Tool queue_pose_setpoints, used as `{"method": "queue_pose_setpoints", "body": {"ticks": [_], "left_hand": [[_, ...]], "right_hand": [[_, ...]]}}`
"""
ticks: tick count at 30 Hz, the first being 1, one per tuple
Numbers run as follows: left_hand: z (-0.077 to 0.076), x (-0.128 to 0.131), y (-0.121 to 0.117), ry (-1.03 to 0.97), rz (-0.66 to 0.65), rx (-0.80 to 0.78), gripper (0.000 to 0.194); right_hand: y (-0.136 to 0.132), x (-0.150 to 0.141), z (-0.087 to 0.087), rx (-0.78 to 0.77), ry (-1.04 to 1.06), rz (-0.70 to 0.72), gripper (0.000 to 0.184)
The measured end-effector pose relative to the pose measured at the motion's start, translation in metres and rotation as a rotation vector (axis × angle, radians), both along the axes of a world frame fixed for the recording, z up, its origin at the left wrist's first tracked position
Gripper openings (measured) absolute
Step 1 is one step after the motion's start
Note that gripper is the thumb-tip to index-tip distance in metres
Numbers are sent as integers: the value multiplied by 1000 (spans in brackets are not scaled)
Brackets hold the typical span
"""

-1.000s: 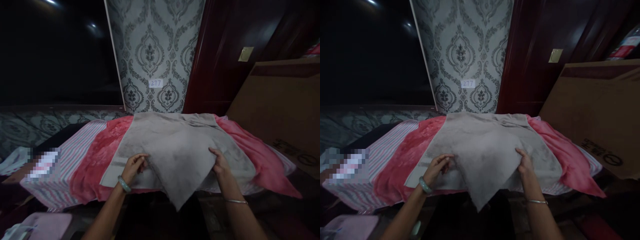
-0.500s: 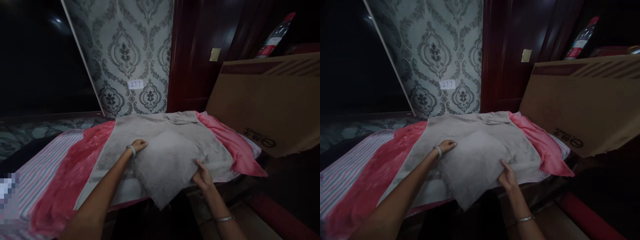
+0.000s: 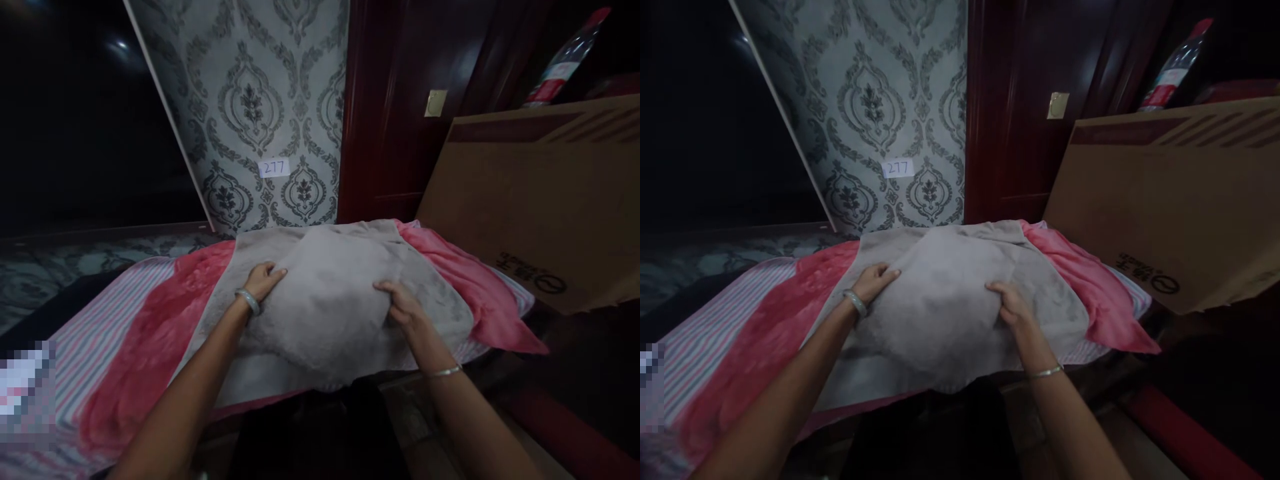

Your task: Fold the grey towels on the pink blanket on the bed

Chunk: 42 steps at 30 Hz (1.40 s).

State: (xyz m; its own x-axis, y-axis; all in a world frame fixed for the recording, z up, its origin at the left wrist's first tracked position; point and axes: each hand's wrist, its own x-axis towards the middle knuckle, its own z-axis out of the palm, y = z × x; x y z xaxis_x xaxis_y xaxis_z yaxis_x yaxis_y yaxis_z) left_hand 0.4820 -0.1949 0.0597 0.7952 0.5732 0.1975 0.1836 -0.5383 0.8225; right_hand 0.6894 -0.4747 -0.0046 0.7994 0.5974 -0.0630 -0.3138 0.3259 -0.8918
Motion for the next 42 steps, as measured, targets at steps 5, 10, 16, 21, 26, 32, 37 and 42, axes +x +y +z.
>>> {"method": "queue_pose_setpoints", "body": {"ticks": [5, 10, 16, 21, 26, 32, 37, 42], "left_hand": [[-18, -25, 1, 193, 294, 248, 31], [-48, -41, -36, 211, 218, 479, 38], [-81, -41, -109, 259, -96, 829, 53], [-102, -41, -128, 334, -52, 866, 58], [-106, -44, -124, 336, -61, 873, 59], [-108, -45, -124, 312, -55, 857, 60], [-104, -45, -128, 332, -55, 834, 59], [-98, -47, -129, 313, -66, 830, 57]], "right_hand": [[39, 14, -8, -196, -147, -12, 56], [48, 6, -42, -540, -440, -217, 79], [62, -28, -30, -807, -1419, 8, 62], [97, -40, -28, -946, -1622, 461, 55], [123, 10, -23, -1125, -1554, 311, 59], [145, 48, -23, -1262, -1386, 139, 57], [146, 50, -27, -1255, -1371, 104, 57], [145, 31, -15, -1263, -1344, 67, 59]]}}
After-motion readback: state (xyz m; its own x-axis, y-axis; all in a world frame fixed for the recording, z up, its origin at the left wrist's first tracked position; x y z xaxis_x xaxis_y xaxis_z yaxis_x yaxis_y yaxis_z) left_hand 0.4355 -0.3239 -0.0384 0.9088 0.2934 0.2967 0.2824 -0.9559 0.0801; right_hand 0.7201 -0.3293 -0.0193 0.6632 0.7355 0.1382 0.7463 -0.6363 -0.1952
